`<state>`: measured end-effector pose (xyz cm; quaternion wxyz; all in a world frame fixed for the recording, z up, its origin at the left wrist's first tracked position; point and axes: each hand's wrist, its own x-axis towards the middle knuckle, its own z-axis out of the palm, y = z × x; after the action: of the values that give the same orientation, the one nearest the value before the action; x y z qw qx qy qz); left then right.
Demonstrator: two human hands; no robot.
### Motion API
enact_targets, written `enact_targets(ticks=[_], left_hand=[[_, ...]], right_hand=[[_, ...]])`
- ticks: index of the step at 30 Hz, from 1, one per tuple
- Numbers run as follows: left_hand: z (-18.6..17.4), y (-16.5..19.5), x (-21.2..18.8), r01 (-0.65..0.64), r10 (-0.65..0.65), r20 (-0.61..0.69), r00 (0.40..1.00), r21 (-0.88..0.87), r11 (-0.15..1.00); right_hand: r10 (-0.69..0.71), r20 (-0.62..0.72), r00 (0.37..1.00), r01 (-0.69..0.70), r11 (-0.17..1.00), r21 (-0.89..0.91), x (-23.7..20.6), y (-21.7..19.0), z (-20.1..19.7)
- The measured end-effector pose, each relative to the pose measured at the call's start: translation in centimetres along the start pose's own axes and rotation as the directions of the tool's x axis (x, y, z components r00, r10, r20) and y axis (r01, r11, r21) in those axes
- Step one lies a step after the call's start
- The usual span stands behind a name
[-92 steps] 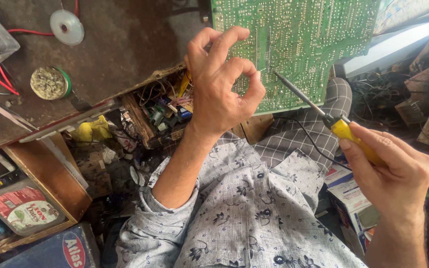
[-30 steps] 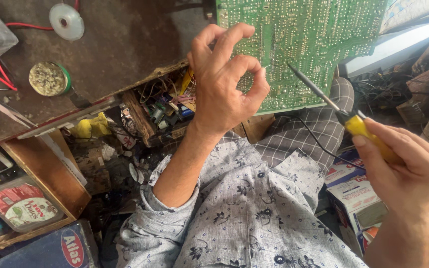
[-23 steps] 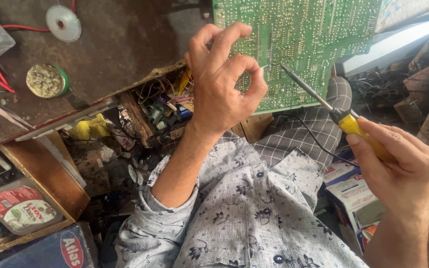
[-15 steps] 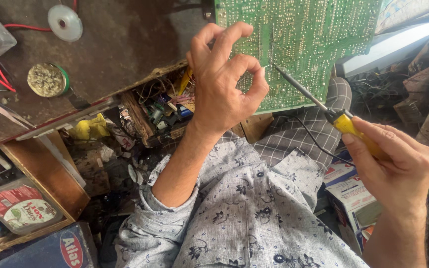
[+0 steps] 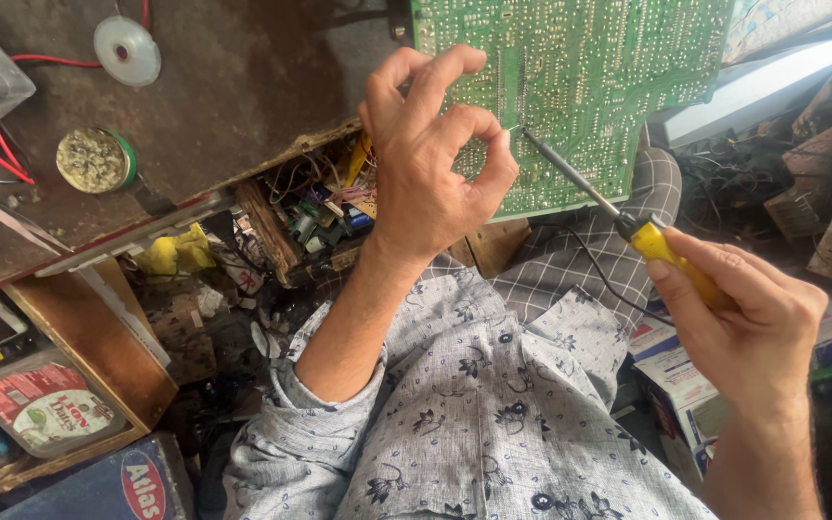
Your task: The person sits on the floor and uses a soldering iron and solder wire to work on a green circuit board. They repeatedly apply solder to specific points on the board while holding the board steady with the other hand.
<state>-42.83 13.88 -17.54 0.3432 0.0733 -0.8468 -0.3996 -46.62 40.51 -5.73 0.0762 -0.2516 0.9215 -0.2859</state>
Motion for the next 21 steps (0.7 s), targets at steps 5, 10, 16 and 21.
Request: enact_targets(ticks=[5, 10, 16, 21], left_hand=[[-0.1, 0.2, 0.0, 0.003, -0.003, -0.009, 1.000, -0.020, 1.000], [-0.6, 0.5, 0.0, 0.010, -0.010, 0.001, 1.000, -0.019, 1.000], [-0.9, 0.6, -0.1, -0.001, 0.000, -0.008, 1.000, -0.041, 0.999], [-1.5, 1.2, 0.0, 0.005, -0.006, -0.015, 1.000, -0.057, 0.998]], right_hand=[[0.084, 0.007, 0.996, -0.085, 0.995, 0.045, -1.7, 0.5, 0.8], [0.030, -0.033, 0.999, -0.030, 1.000, -0.008, -3.4, -0.9, 2.0], [0.064, -0.185, 0.981, -0.077, 0.995, -0.064, -5.2, -3.8, 2.3], [0.210, -0.292, 0.933, -0.212, 0.977, 0.027, -6.2, -4.8, 1.3]])
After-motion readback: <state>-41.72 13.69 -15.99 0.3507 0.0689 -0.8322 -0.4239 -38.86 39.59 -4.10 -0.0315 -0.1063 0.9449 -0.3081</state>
